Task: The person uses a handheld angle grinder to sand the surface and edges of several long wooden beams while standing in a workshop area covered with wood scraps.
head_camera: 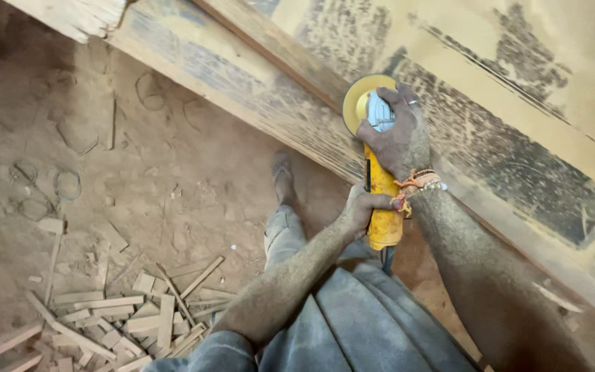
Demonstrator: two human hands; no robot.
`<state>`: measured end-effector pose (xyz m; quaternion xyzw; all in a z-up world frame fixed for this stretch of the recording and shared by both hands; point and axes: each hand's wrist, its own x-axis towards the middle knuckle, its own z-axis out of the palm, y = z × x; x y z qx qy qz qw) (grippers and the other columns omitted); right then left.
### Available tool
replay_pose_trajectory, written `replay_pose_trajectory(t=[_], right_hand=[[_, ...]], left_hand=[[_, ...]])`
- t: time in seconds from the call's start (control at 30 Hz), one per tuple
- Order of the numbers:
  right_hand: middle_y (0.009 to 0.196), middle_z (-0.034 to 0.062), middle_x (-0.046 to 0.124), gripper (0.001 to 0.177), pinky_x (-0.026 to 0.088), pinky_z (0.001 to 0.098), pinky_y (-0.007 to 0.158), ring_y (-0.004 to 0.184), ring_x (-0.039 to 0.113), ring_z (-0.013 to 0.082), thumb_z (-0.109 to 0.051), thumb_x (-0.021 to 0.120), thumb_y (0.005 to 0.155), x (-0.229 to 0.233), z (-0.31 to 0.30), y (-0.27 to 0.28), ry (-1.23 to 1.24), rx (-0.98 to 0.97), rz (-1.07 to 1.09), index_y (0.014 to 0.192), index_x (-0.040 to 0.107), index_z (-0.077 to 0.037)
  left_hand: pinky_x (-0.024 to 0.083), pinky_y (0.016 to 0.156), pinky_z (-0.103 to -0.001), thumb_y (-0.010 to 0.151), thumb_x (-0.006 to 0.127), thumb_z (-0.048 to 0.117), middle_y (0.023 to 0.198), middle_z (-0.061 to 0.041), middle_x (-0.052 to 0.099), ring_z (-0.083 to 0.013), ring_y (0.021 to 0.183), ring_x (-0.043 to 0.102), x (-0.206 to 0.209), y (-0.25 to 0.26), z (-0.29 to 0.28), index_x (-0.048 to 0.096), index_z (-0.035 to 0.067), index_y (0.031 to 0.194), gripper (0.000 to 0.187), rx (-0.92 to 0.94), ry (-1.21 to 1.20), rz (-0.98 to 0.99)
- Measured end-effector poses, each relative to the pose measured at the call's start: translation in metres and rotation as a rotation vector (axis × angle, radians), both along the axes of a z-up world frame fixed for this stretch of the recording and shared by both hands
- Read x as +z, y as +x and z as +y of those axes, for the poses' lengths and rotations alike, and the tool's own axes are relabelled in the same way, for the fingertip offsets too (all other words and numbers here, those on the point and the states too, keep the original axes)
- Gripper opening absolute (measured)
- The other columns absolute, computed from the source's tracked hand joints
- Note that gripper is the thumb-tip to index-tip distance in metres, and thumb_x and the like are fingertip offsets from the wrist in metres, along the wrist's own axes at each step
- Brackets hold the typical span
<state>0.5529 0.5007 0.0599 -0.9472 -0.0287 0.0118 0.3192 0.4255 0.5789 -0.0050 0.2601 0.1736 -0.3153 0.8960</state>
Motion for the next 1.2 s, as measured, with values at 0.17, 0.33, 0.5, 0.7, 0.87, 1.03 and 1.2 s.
replay_pose_trajectory(t=[0.17, 0.33, 0.5, 0.7, 0.87, 1.03, 1.2], right_hand=[[0.144, 0.0228, 0.057, 0.061, 0.049, 0.0457, 0.110, 0.129, 0.059, 0.0391, -0.032, 0.080, 0.080, -0.004, 0.067, 0.043, 0.060, 0.019, 0.031, 0.132, 0.063, -0.006], [0.146, 0.0235, 0.052, 0.063, 0.049, 0.0452, 0.109, 0.129, 0.058, 0.0414, -0.032, 0.083, 0.079, -0.008, 0.129, 0.078, 0.009, 0.047, 0.007, 0.133, 0.064, -0.006], [0.146, 0.0196, 0.053, 0.063, 0.051, 0.0438, 0.106, 0.124, 0.062, 0.0389, -0.034, 0.083, 0.075, -0.014, 0.179, 0.108, 0.022, 0.008, 0.007, 0.130, 0.065, -0.009], [0.146, 0.0177, 0.053, 0.063, 0.053, 0.0414, 0.104, 0.120, 0.064, 0.0353, -0.036, 0.077, 0.077, -0.002, 0.179, 0.112, 0.029, -0.088, 0.180, 0.133, 0.062, -0.012], [0.147, 0.0241, 0.051, 0.064, 0.050, 0.0461, 0.107, 0.127, 0.059, 0.0419, -0.035, 0.081, 0.078, 0.003, 0.142, 0.083, -0.004, -0.068, 0.035, 0.134, 0.063, -0.009], [0.148, 0.0246, 0.051, 0.061, 0.049, 0.0462, 0.107, 0.128, 0.058, 0.0416, -0.032, 0.078, 0.079, 0.003, 0.121, 0.059, -0.029, -0.148, 0.110, 0.134, 0.064, -0.009], [0.148, 0.0262, 0.050, 0.062, 0.048, 0.0461, 0.108, 0.128, 0.058, 0.0418, -0.030, 0.079, 0.078, 0.008, 0.104, 0.044, -0.019, -0.183, 0.141, 0.134, 0.065, -0.006]], left_hand=[[0.061, 0.074, -0.038, 0.077, 0.076, 0.005, 0.091, -0.013, 0.072, -0.0238, 0.078, 0.072, -0.013, 0.035, 0.060, 0.067, -0.005, 0.108, 0.034, 0.048, -0.024, 0.021], [0.060, 0.072, -0.039, 0.076, 0.073, 0.005, 0.091, -0.012, 0.072, -0.0239, 0.075, 0.071, -0.038, 0.062, 0.116, 0.065, -0.005, 0.113, 0.039, 0.107, 0.002, 0.017], [0.061, 0.071, -0.038, 0.074, 0.071, 0.006, 0.090, -0.008, 0.071, -0.0208, 0.075, 0.070, -0.036, 0.093, 0.163, 0.062, 0.004, 0.122, 0.049, 0.181, 0.004, 0.048], [0.061, 0.063, -0.043, 0.072, 0.070, 0.008, 0.083, -0.012, 0.071, -0.0258, 0.067, 0.070, -0.016, 0.100, 0.173, 0.061, -0.001, 0.118, 0.047, 0.073, -0.036, 0.141], [0.061, 0.070, -0.041, 0.075, 0.071, 0.006, 0.087, -0.012, 0.071, -0.0245, 0.074, 0.070, -0.020, 0.075, 0.141, 0.065, -0.003, 0.112, 0.038, 0.003, -0.060, 0.107], [0.060, 0.074, -0.040, 0.075, 0.072, 0.004, 0.091, -0.013, 0.072, -0.0251, 0.077, 0.072, -0.020, 0.056, 0.127, 0.067, -0.005, 0.109, 0.035, -0.098, 0.008, 0.063], [0.061, 0.069, -0.042, 0.073, 0.071, 0.004, 0.087, -0.014, 0.071, -0.0267, 0.074, 0.071, -0.009, 0.047, 0.118, 0.066, -0.004, 0.109, 0.038, -0.179, -0.030, 0.100]])
